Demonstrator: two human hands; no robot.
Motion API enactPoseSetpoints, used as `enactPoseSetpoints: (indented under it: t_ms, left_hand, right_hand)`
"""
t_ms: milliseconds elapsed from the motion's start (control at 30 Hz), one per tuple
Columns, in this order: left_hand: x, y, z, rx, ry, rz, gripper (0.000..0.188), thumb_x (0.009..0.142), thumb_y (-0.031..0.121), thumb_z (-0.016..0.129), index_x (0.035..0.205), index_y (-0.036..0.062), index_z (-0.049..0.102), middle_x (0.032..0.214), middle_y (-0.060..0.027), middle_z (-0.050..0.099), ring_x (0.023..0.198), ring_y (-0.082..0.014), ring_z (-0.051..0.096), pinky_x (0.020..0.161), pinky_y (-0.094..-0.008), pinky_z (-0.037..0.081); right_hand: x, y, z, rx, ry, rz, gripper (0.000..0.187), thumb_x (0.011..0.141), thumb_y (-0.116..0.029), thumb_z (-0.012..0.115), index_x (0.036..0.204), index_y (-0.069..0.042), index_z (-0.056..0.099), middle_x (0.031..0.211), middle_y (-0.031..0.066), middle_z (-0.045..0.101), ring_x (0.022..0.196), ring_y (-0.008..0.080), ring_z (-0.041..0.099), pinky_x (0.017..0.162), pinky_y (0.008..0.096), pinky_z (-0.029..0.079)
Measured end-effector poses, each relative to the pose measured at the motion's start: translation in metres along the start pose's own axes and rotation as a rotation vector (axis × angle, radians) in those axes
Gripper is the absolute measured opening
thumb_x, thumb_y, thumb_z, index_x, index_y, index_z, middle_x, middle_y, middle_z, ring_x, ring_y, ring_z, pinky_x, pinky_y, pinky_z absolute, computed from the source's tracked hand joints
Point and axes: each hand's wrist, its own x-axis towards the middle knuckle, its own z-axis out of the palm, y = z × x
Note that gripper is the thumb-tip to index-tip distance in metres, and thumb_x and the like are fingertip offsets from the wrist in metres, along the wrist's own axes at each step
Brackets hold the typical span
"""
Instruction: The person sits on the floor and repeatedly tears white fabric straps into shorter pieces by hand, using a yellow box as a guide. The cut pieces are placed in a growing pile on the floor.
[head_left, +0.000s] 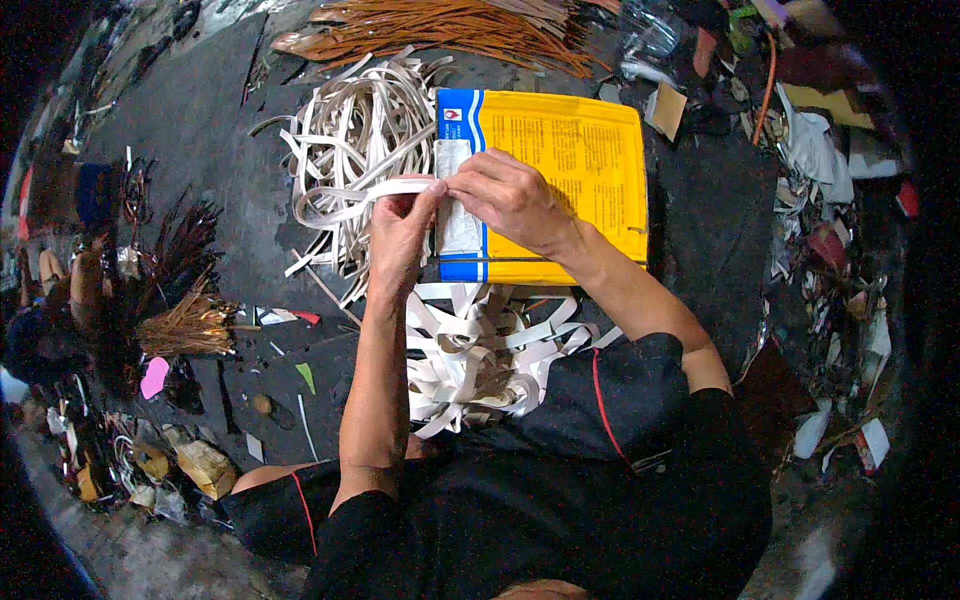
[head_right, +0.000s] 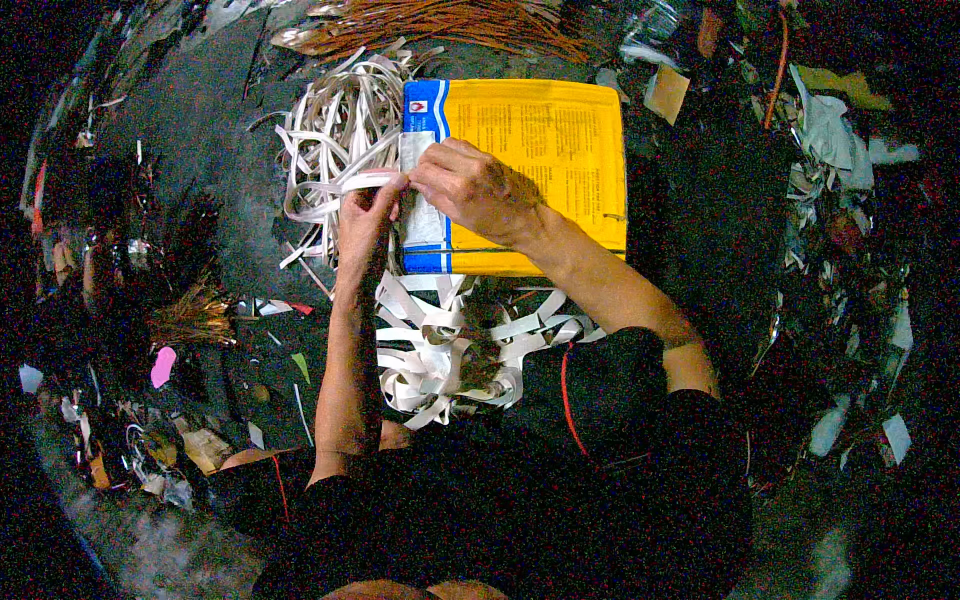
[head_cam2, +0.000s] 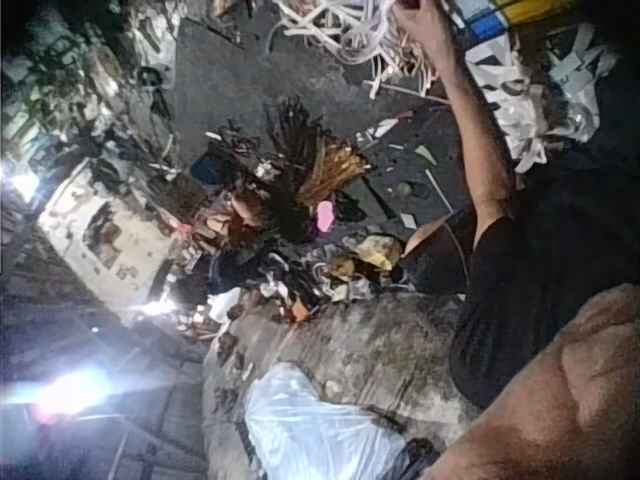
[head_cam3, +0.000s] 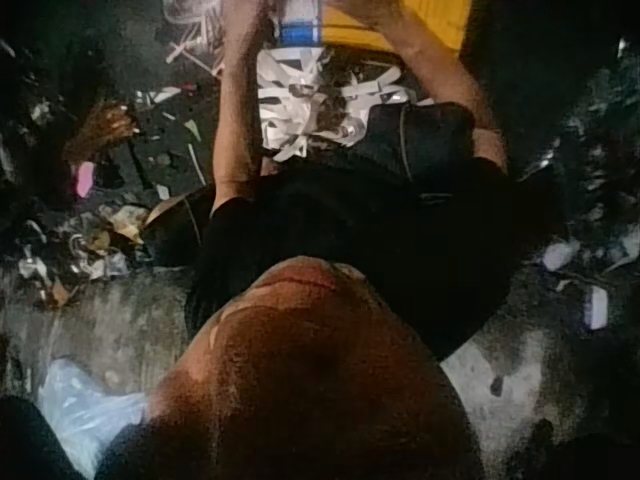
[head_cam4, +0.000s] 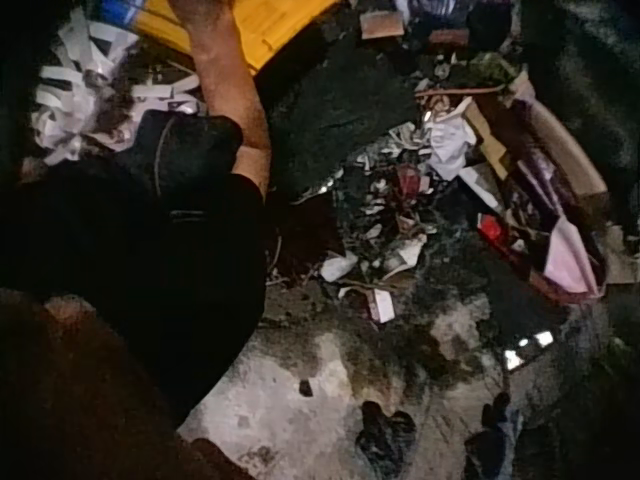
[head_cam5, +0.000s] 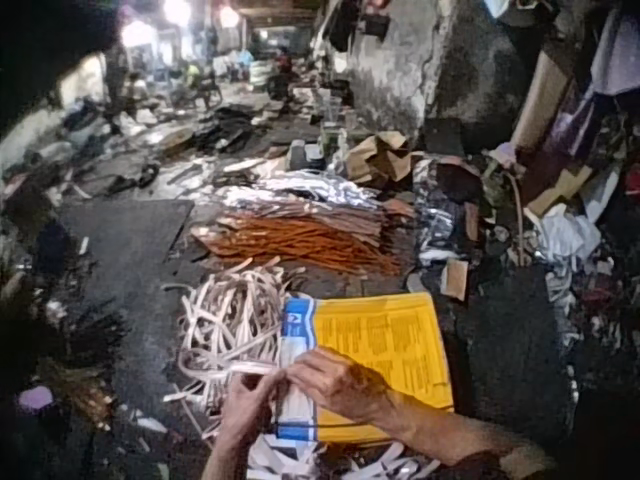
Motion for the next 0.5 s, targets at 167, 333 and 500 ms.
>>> enactPoseSetpoints:
  t_ms: [167,333,500]
  left_hand:
    - [-0.001,0.007,0.015,0.09,0.173,0.133,0.018,0.085,0.014,0.07,0.093,0.0008,0.059,0.076,-0.0001,0.058,0.067,-0.0059,0.05,0.059,-0.0219,0.043]
    - [0.0,-0.001,0.019,0.154,0.203,0.215,0.018,0.085,0.014,0.068,0.089,0.0015,0.057,0.073,-0.0002,0.056,0.067,-0.006,0.05,0.059,-0.0222,0.043]
    - [-0.003,-0.01,0.004,0.042,0.117,0.128,0.018,0.089,0.014,0.063,0.098,0.0021,0.054,0.085,-0.0052,0.059,0.076,-0.0105,0.056,0.066,-0.0247,0.046]
  right_hand:
    - [-0.005,-0.005,-0.009,0.0,-0.016,0.156,0.012,0.078,-0.008,0.068,0.087,-0.002,0.062,0.084,0.0109,0.059,0.081,0.0288,0.059,0.073,0.0364,0.05]
    - [-0.01,-0.023,-0.01,-0.071,-0.039,0.161,0.026,0.079,-0.011,0.068,0.103,-0.002,0.063,0.093,0.0115,0.059,0.092,0.0278,0.057,0.079,0.0388,0.046]
    - [-0.015,-0.052,-0.002,-0.564,-0.187,0.092,0.039,0.084,-0.021,0.063,0.115,0.0,0.057,0.107,0.0092,0.056,0.106,0.0232,0.051,0.093,0.0387,0.037]
